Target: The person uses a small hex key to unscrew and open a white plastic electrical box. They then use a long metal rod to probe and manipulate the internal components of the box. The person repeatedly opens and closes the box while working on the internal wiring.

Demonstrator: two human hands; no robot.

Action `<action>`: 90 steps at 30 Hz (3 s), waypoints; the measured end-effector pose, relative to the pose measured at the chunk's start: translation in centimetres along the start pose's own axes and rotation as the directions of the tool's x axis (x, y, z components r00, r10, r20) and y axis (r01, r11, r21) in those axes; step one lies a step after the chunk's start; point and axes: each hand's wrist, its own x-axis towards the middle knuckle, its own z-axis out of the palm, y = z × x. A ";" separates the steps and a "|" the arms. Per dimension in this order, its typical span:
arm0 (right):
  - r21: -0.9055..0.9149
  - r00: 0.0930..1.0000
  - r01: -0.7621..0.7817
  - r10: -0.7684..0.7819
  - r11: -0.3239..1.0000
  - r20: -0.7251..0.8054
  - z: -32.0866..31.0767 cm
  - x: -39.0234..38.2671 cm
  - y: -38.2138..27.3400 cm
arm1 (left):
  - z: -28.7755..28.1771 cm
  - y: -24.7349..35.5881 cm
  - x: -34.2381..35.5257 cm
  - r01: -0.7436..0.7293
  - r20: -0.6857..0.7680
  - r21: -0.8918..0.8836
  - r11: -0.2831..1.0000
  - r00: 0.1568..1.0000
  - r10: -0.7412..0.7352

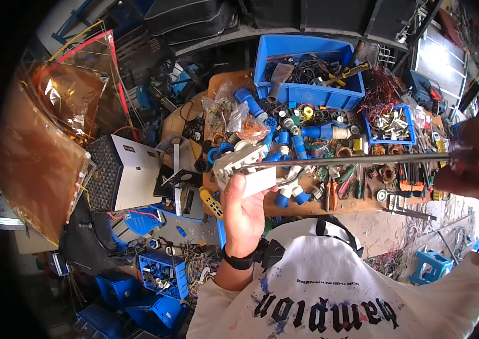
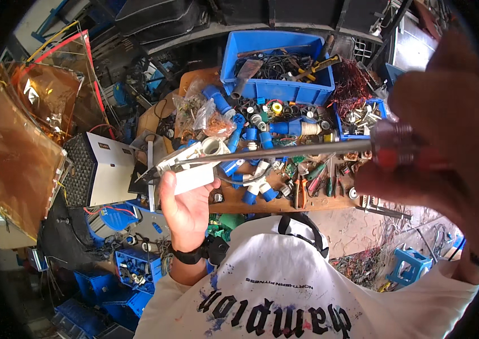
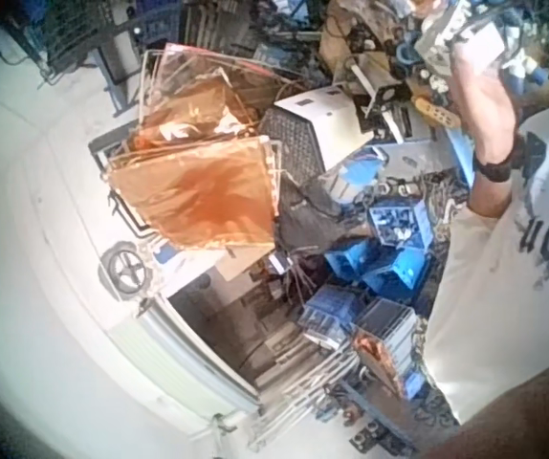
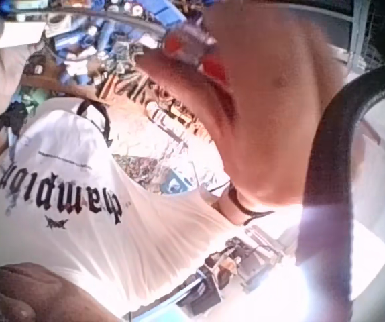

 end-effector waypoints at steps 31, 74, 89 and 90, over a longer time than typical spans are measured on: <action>0.516 0.803 -0.585 0.534 0.626 0.264 9.7 -9.8 -8.6 | -0.3 -0.4 1.2 -0.178 0.106 0.266 0.947 0.982 0.155; 0.845 0.691 -0.457 0.488 -0.277 0.534 14.8 -14.1 -15.2 | 4.4 2.9 5.7 -0.426 0.016 0.265 0.865 0.899 0.438; 0.603 0.641 -0.743 0.568 0.289 0.517 11.1 -14.1 -12.1 | 4.9 2.5 6.5 -0.184 0.021 0.195 0.964 0.983 0.183; 0.602 0.630 -0.749 0.581 0.278 0.516 11.1 -14.1 -12.0 | 4.9 2.3 6.7 -0.162 0.014 0.175 0.971 0.987 0.162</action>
